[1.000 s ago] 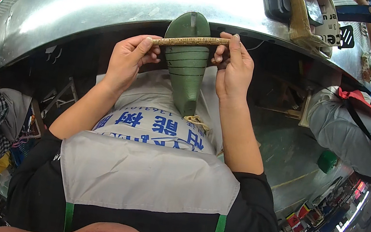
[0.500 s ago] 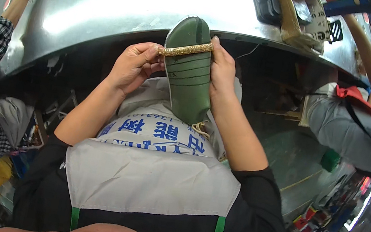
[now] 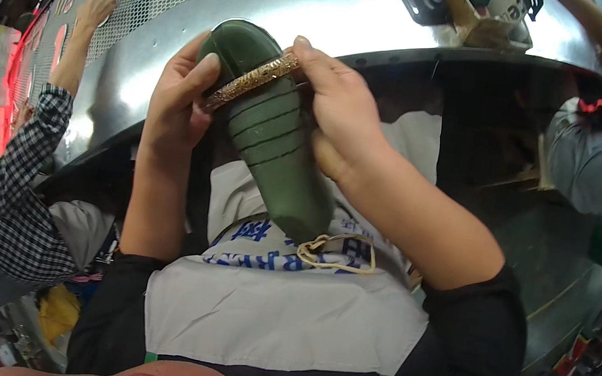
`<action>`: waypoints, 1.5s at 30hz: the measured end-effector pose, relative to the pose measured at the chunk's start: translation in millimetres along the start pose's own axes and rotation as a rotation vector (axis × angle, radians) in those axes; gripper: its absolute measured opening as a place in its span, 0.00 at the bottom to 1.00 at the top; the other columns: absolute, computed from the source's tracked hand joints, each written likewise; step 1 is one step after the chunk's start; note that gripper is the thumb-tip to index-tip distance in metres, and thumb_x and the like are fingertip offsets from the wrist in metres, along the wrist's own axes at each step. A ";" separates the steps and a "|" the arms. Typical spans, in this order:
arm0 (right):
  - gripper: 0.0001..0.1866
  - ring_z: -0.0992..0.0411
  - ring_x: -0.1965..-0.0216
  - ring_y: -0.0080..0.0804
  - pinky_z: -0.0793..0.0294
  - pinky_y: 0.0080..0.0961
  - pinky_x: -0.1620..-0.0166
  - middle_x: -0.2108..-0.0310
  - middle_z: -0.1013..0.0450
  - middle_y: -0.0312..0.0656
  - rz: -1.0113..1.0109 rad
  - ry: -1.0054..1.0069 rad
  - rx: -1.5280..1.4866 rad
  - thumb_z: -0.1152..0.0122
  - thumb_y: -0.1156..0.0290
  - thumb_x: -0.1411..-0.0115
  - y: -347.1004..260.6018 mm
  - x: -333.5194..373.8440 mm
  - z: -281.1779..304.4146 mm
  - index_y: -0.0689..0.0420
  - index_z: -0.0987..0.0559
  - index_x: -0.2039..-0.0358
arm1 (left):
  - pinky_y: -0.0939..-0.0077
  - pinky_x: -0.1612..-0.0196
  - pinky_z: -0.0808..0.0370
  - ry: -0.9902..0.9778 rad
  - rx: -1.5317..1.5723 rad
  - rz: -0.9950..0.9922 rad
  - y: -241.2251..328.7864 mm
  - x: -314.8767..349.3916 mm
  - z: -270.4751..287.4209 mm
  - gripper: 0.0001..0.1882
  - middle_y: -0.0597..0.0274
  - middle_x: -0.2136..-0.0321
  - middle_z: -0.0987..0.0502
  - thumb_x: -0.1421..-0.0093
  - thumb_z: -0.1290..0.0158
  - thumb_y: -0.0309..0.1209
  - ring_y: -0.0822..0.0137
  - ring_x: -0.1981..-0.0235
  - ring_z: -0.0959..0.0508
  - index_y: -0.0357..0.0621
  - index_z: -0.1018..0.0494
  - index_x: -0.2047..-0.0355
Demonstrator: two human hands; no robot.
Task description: The person assembles sandals by wrapping decorative straps around a shoe last, spreading adhesive onto soles with a stick, and pressing the soles onto the bottom of the last.
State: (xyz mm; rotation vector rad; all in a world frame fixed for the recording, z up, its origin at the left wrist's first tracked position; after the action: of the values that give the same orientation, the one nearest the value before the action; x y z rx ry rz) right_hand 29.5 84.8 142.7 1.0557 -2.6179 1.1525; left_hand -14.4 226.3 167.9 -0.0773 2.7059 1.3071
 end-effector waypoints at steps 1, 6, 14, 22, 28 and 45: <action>0.14 0.28 0.75 0.23 0.25 0.21 0.64 0.69 0.24 0.38 -0.002 -0.004 -0.023 0.47 0.60 0.35 -5.2 2.1 1.8 0.59 0.23 0.64 | 0.72 0.47 0.28 0.084 -0.232 -0.002 4.2 -0.6 2.7 0.29 0.53 0.55 0.24 0.43 0.40 0.33 0.64 0.54 0.24 0.31 0.34 0.45; 0.17 0.27 0.74 0.18 0.26 0.15 0.69 0.75 0.24 0.35 0.229 -0.071 0.392 0.44 0.57 0.36 -23.0 3.5 7.7 0.60 0.20 0.66 | 0.73 0.50 0.27 0.046 -0.130 -0.018 -9.1 -3.4 16.6 0.21 0.54 0.58 0.22 0.42 0.42 0.30 0.66 0.57 0.23 0.29 0.29 0.51; 0.18 0.25 0.73 0.21 0.23 0.17 0.69 0.74 0.23 0.38 0.478 -0.100 0.581 0.45 0.58 0.36 -30.5 13.4 -6.2 0.62 0.19 0.64 | 0.71 0.49 0.27 0.020 -0.097 0.047 -9.1 1.1 32.3 0.23 0.52 0.57 0.23 0.42 0.43 0.32 0.64 0.56 0.23 0.29 0.30 0.50; 0.16 0.26 0.72 0.21 0.24 0.17 0.66 0.74 0.24 0.38 0.399 -0.083 0.409 0.41 0.60 0.37 -2.0 15.0 13.7 0.62 0.19 0.67 | 0.70 0.48 0.28 0.030 -0.070 0.061 -18.6 16.1 39.6 0.23 0.52 0.57 0.23 0.42 0.43 0.32 0.63 0.55 0.23 0.29 0.30 0.51; 0.19 0.25 0.63 0.26 0.25 0.28 0.58 0.64 0.24 0.40 -0.059 -0.278 0.151 0.45 0.56 0.36 34.1 10.0 19.0 0.60 0.22 0.59 | 0.69 0.48 0.28 -0.014 -0.093 0.037 -22.4 28.9 22.7 0.23 0.53 0.58 0.23 0.42 0.42 0.34 0.63 0.55 0.23 0.29 0.30 0.51; 0.40 0.30 0.49 0.48 0.28 0.42 0.47 0.44 0.37 0.54 0.102 -0.285 0.136 0.46 0.47 0.39 69.7 50.5 120.4 0.56 0.47 0.36 | 0.80 0.61 0.27 -0.014 -0.953 0.173 -76.9 -56.1 49.6 0.18 0.63 0.63 0.22 0.42 0.42 0.36 0.75 0.66 0.24 0.38 0.24 0.55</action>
State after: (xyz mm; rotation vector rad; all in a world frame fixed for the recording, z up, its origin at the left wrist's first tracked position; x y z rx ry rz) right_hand -30.6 7.9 31.4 1.2053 -2.8747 1.3055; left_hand 54.1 216.5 85.8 0.0737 1.8564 2.4886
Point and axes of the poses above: each hand's wrist, its own x-axis away from the middle knuckle, its own z-axis out of the back of the hand, y = z × x, the point moved 6 cm from there along -x, towards the middle knuckle
